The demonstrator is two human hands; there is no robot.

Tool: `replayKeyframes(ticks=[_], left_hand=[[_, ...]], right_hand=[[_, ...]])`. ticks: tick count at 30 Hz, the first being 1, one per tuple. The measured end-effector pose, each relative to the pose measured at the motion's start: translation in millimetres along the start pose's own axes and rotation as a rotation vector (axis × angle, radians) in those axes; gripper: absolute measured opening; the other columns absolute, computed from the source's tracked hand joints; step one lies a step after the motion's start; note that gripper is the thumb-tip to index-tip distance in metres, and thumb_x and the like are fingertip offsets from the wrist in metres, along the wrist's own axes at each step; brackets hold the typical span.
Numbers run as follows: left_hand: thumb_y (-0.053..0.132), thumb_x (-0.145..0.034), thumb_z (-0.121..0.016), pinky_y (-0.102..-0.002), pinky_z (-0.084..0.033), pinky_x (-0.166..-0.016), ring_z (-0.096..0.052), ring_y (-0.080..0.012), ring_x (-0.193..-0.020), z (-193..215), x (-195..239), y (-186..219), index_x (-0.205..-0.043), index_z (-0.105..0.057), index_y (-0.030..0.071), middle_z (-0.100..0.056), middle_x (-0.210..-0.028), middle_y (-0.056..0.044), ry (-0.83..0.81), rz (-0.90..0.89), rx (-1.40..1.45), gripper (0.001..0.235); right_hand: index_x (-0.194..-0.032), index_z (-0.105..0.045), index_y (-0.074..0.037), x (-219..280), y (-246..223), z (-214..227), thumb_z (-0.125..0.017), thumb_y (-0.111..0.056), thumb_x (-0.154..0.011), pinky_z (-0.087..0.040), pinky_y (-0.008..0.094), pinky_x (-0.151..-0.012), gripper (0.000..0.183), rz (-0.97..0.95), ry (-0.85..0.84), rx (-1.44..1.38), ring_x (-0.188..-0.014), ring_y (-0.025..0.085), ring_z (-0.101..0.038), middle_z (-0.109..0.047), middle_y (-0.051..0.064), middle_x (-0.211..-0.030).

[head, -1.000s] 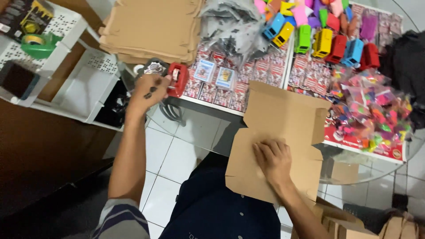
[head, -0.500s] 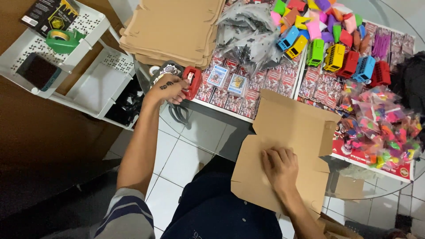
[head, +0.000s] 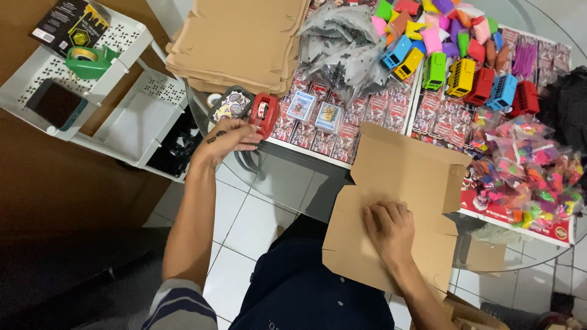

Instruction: The person assembles a flat cardboard box by folding its sides and securing the flaps with adhesive tape. They then place a black plastic bag inside the box and add two small, colorful plastic toys.

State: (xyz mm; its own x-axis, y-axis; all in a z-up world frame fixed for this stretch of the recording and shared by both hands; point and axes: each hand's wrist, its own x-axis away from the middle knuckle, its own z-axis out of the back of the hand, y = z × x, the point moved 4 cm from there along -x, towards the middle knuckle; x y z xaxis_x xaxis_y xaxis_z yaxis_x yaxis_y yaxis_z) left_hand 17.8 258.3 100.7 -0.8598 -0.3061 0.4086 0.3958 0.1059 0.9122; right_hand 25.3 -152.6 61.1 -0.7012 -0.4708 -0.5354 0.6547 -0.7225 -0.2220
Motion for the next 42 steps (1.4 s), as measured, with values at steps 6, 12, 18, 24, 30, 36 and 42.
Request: replayKeyframes(ticks=[6,12,18,24,30,36,42], left_hand=[[0.015,-0.094,-0.067,-0.038,-0.064,-0.082,-0.074,-0.0342,-0.099,2,-7,-12,-0.108,-0.068,-0.009,-0.072,-0.107,-0.029,-0.008,0.001,0.006,0.028],[0.021,-0.097,-0.071,-0.036,-0.064,-0.076,-0.074,-0.0342,-0.098,10,-21,-36,-0.107,-0.068,-0.011,-0.072,-0.104,-0.029,-0.032,-0.104,-0.032,0.034],[0.015,-0.1,-0.067,-0.033,-0.062,-0.057,-0.075,-0.0317,-0.079,0,-8,-27,-0.099,-0.068,-0.014,-0.07,-0.093,-0.029,0.034,-0.2,-0.096,0.029],[0.007,-0.094,-0.069,-0.031,-0.057,-0.048,-0.073,-0.0262,-0.068,-4,-17,-38,-0.095,-0.067,-0.012,-0.071,-0.088,-0.028,0.101,-0.251,-0.159,0.02],[0.019,-0.1,-0.064,-0.035,-0.049,-0.063,-0.061,-0.0245,-0.073,-1,3,-30,-0.102,-0.071,-0.008,-0.069,-0.087,-0.02,-0.075,-0.217,-0.246,0.027],[0.017,-0.092,-0.072,-0.031,-0.049,-0.058,-0.061,-0.0191,-0.061,-94,42,-19,-0.093,-0.078,0.004,-0.066,-0.064,-0.013,-0.223,-0.309,-0.212,0.014],[0.018,-0.094,-0.071,-0.028,-0.048,-0.055,-0.055,-0.0121,-0.058,-248,68,17,-0.089,-0.074,0.007,-0.063,-0.061,-0.006,-0.625,-0.514,-0.192,0.012]], right_hand=[[-0.084,-0.072,-0.019,5,6,-7,-0.076,-0.024,-0.093,-0.046,0.029,-0.079,0.011,-0.017,0.013,-0.013,-0.087,0.018,-0.065,-0.066,-0.005,-0.084],[-0.085,-0.073,-0.019,4,4,-5,-0.077,-0.024,-0.093,-0.046,0.03,-0.079,0.01,-0.031,0.017,-0.007,-0.088,0.018,-0.065,-0.066,-0.004,-0.084],[-0.083,-0.073,-0.018,1,6,-6,-0.078,-0.022,-0.089,-0.047,0.032,-0.076,0.009,-0.005,0.02,-0.007,-0.086,0.02,-0.065,-0.066,-0.002,-0.082],[-0.08,-0.073,-0.018,3,9,-9,-0.079,-0.025,-0.088,-0.047,0.032,-0.075,0.013,0.004,0.033,0.008,-0.085,0.02,-0.066,-0.066,-0.002,-0.08],[-0.084,-0.079,-0.012,-18,15,22,-0.074,-0.01,-0.088,-0.053,0.037,-0.073,0.006,-0.33,-0.168,-0.464,-0.077,0.029,-0.072,-0.075,0.005,-0.075],[-0.089,-0.079,-0.012,-12,19,66,-0.076,-0.003,-0.085,-0.055,0.037,-0.075,0.01,-0.439,-0.119,-0.729,-0.078,0.025,-0.073,-0.075,0.009,-0.077],[-0.1,-0.081,-0.006,-2,42,100,-0.078,-0.001,-0.085,-0.058,0.036,-0.075,0.016,-0.644,0.029,-0.798,-0.075,0.018,-0.069,-0.077,0.012,-0.078]])
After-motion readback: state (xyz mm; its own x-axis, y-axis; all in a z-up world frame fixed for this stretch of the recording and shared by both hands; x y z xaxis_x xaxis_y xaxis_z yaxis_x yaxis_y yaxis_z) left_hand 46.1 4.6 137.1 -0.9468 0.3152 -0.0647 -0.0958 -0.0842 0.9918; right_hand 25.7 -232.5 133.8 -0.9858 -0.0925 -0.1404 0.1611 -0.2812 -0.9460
